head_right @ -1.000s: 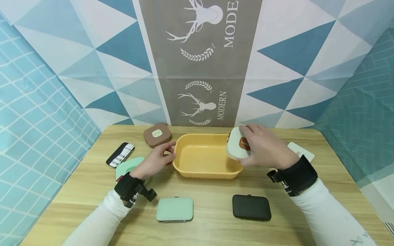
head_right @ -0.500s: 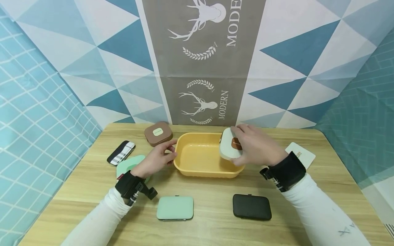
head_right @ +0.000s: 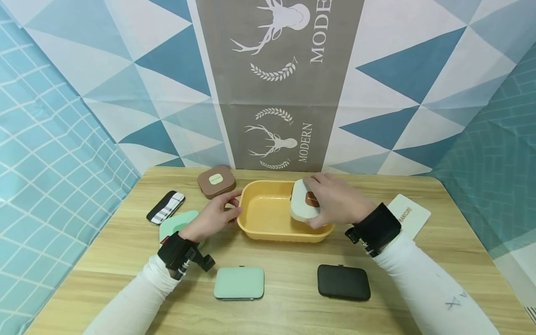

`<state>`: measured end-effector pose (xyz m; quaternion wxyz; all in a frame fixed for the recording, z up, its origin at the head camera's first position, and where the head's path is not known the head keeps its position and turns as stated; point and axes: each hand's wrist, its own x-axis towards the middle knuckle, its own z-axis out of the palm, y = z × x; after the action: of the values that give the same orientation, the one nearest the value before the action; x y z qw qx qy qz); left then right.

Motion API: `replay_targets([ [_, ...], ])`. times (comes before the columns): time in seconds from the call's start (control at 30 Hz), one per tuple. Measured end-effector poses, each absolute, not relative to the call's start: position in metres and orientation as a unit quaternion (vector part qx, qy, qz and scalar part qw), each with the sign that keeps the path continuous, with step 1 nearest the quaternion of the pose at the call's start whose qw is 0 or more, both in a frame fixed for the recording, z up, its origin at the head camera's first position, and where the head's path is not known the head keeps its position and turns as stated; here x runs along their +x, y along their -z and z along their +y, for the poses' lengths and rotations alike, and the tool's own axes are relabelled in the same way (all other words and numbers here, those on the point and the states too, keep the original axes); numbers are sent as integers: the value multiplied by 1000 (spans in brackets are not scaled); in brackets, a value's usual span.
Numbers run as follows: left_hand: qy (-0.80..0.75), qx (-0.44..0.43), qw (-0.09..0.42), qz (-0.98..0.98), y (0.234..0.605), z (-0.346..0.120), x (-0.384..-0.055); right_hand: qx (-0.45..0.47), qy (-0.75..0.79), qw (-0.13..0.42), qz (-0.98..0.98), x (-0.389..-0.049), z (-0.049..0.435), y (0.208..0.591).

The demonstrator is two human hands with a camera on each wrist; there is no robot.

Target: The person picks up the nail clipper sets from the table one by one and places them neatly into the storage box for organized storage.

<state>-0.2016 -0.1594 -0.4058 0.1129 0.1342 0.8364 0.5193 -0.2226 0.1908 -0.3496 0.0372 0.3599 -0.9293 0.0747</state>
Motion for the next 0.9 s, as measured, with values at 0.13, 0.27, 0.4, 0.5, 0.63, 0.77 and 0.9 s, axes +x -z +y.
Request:
replay_targets([
  [0.13,-522,137,113,834,406,-160,-202,371,-75,36,-925,-224,187,354],
  [0.27,-524,141,112,832,406,-160,-202,378,-79,28,-922,-225,184,357],
  [0.4,-524,140,112,833,406,-160,-201,382,-79,20,-921,-226,182,362],
  [0.5,-523,137,112,834,406,-160,-201,385,-77,14,-919,-227,181,364],
  [0.63,-520,133,113,836,407,-160,-201,387,-73,4,-919,-228,179,367],
  [0.77,-521,132,114,836,407,-160,-202,383,-66,-8,-921,-229,179,369],
  [0.9,-525,136,115,832,407,-160,-202,380,-60,-20,-923,-231,178,372],
])
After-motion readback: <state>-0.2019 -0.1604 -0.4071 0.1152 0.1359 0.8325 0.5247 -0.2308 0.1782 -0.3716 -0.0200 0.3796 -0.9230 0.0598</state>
